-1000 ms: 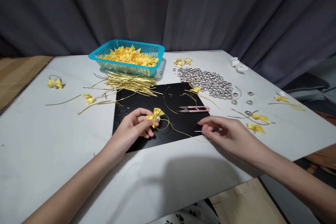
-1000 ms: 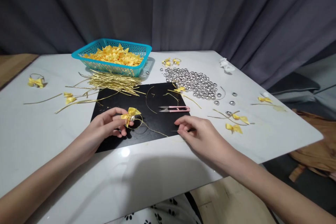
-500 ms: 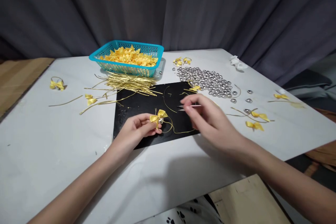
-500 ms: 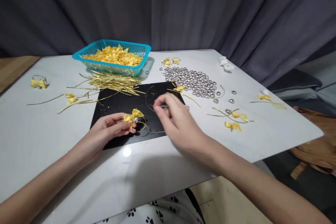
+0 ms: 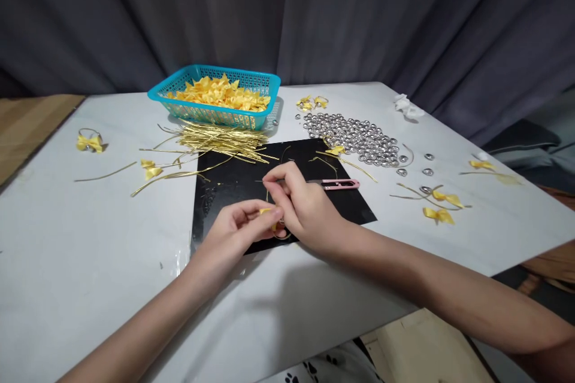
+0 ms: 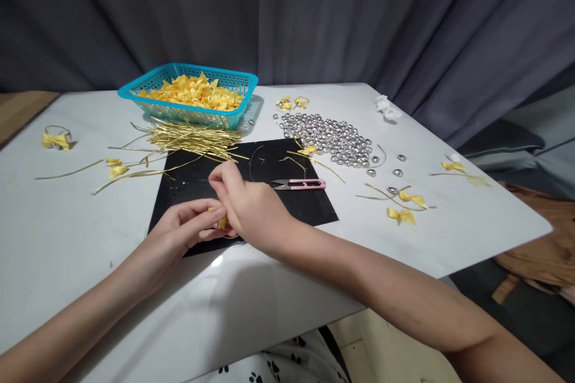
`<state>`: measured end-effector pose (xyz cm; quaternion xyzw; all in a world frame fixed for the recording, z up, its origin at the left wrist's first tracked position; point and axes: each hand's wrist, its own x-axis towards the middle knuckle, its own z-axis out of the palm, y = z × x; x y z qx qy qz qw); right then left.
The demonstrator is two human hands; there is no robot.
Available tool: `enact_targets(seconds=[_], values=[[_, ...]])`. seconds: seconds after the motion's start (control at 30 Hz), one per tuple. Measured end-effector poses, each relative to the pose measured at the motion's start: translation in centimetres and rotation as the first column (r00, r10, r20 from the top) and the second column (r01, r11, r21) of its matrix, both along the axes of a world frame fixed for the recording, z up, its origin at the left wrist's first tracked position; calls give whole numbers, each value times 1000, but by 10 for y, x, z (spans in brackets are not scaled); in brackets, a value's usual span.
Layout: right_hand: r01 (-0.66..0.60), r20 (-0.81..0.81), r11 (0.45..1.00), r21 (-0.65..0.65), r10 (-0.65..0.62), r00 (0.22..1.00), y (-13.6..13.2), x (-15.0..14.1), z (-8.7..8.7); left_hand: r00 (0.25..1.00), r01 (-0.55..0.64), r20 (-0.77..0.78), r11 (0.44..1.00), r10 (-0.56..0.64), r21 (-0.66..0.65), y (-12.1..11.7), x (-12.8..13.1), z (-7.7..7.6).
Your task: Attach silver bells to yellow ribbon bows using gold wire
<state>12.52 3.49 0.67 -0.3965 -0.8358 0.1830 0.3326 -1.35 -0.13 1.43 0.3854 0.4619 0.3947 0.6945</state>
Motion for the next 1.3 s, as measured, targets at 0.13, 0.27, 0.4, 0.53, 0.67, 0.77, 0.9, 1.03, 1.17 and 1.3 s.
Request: enact_targets(seconds=[0.13, 0.27, 0.4, 0.53, 0.67, 0.77, 0.9, 1.03, 1.17, 1.3], values=[[-58, -210, 996, 61, 70, 975, 1, 1, -5, 995, -5, -97, 1000, 8, 27, 0, -1, 3], [-70, -305, 998, -3, 66, 950, 0, 3, -3, 979, 21, -202, 994, 1, 109, 0, -2, 7], [-70, -317, 997, -17, 61, 946, 0, 5, 0, 966, 35, -258, 991, -1, 128, 0, -1, 8], [-60, -319, 998, -28, 48, 947, 1, 7, 0, 969, 69, -246, 989, -34, 133, 0, 0, 11], [-88, -311, 995, -53, 67, 948, 0, 6, 0, 971, 86, -233, 988, -54, 130, -1, 0, 13], [-71, -322, 994, -79, 42, 946, 0, 7, 1, 972, 43, -232, 995, -20, 93, -1, 0, 13], [65, -331, 998, -12, -65, 941, 3, 11, 15, 966, -5, -258, 994, 33, 109, -1, 0, 8], [104, -429, 991, -85, -131, 894, 0, 17, 34, 949, -47, -303, 987, 91, 151, 0, -2, 5], [-1, -653, 974, -228, -152, 742, -13, 22, 38, 927, -96, -345, 981, 150, 168, 1, -3, 3], [-29, -750, 967, -254, -178, 637, -24, 32, 42, 904, -117, -388, 976, 182, 183, 2, -4, 2]])
